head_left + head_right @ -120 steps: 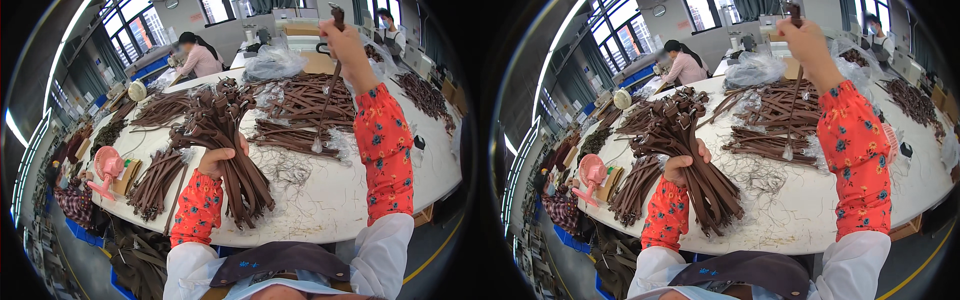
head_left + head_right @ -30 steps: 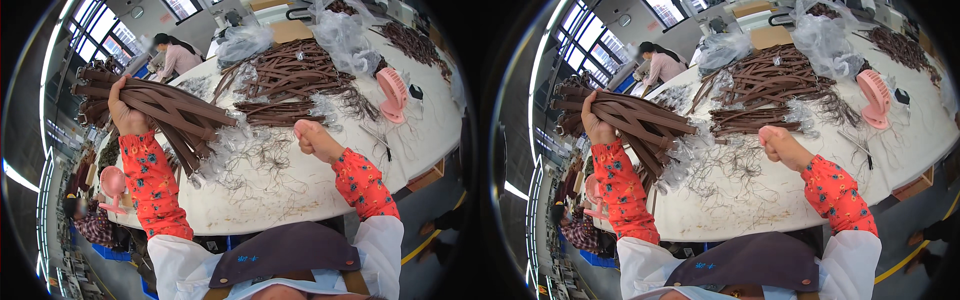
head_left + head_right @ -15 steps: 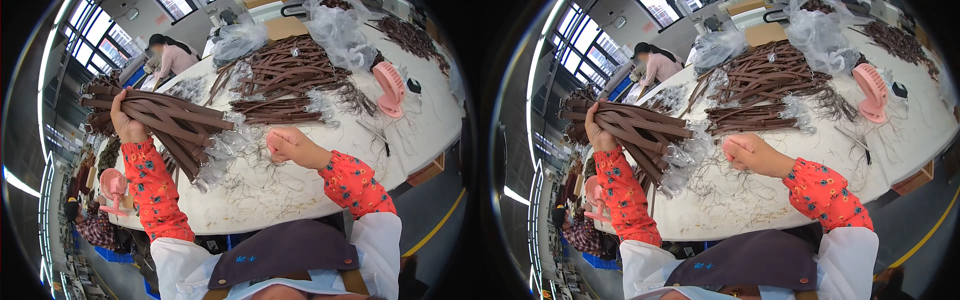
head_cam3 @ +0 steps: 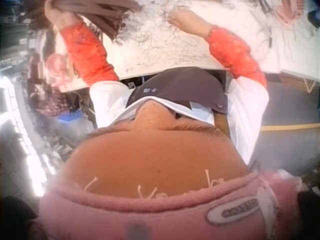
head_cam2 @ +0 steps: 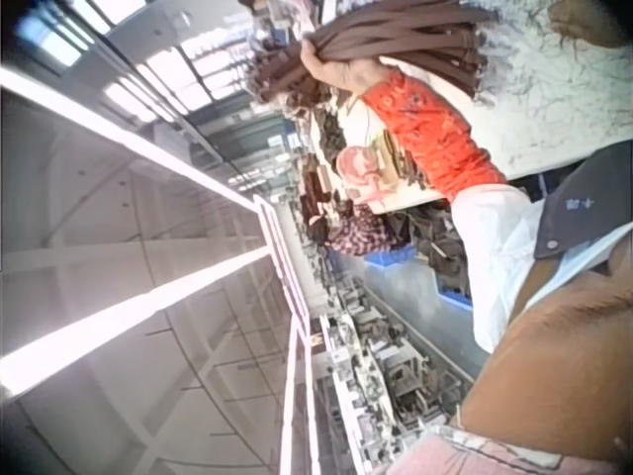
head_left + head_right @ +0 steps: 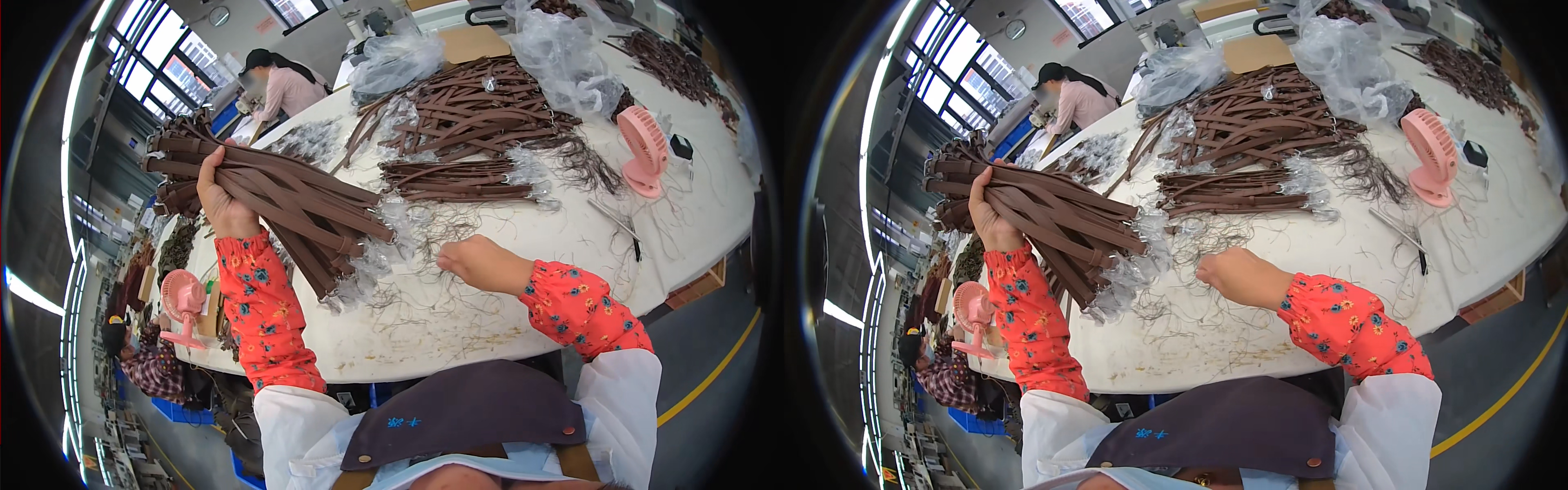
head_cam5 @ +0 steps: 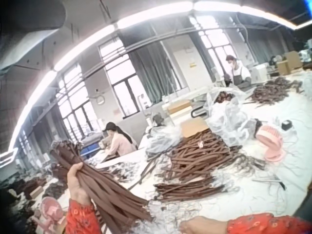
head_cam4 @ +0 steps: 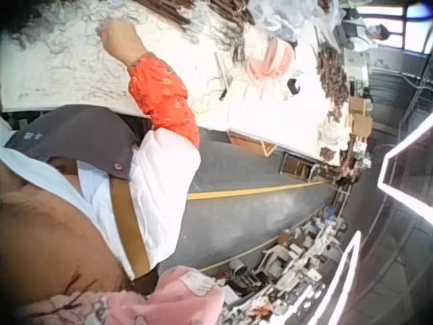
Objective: The person uses a metal tool to attach metal clasps to the ends of brown leather straps. They work on individual straps, securing the hardware, and then gather the finished items into a bundle.
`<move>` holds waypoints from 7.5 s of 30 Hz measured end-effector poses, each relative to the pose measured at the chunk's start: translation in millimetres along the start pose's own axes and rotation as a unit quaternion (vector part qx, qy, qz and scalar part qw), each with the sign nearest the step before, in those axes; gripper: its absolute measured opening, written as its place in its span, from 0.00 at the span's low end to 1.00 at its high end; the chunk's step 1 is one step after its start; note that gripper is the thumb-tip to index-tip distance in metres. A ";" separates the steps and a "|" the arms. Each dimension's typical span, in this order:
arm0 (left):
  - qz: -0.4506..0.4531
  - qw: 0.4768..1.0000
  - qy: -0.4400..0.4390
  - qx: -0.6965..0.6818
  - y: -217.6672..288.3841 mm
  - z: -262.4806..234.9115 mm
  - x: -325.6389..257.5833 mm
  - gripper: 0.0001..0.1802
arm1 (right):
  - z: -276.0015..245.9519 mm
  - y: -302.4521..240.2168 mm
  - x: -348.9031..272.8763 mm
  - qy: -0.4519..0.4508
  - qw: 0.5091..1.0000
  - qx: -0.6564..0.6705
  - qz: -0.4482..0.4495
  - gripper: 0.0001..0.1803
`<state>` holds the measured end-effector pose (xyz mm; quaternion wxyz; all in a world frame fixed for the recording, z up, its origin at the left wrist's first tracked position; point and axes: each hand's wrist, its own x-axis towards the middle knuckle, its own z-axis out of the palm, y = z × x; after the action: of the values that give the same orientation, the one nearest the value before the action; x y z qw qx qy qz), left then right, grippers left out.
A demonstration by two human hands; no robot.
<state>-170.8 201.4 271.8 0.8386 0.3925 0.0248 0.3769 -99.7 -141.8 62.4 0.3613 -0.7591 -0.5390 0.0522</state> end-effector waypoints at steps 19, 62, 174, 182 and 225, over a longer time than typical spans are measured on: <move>-0.136 0.976 -0.147 -0.081 -55.7 -60.5 -57.6 0.26 | -117.9 -43.9 -3.3 0.089 0.908 0.409 -0.014 0.15; -0.096 0.988 -0.088 -0.083 -85.9 -86.9 -72.8 0.26 | -69.7 0.1 -49.9 -0.007 0.924 -0.383 -0.020 0.05; -0.086 0.975 -0.083 -0.186 -90.2 -138.6 -73.4 0.26 | 48.4 -59.1 185.9 -0.034 0.920 0.377 -0.104 0.47; -0.105 0.983 -0.117 -0.099 -91.9 -109.3 -81.7 0.25 | 48.4 -66.6 184.8 0.062 0.958 0.194 -0.202 0.40; 0.165 0.944 -0.035 0.282 -11.1 43.3 -27.4 0.11 | 79.1 39.2 4.4 -0.042 0.963 -0.186 -0.193 0.23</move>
<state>-169.0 151.3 287.2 0.6197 0.6248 0.0352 0.4737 -104.4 -105.3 -18.0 0.1941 -0.6917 -0.6900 -0.0882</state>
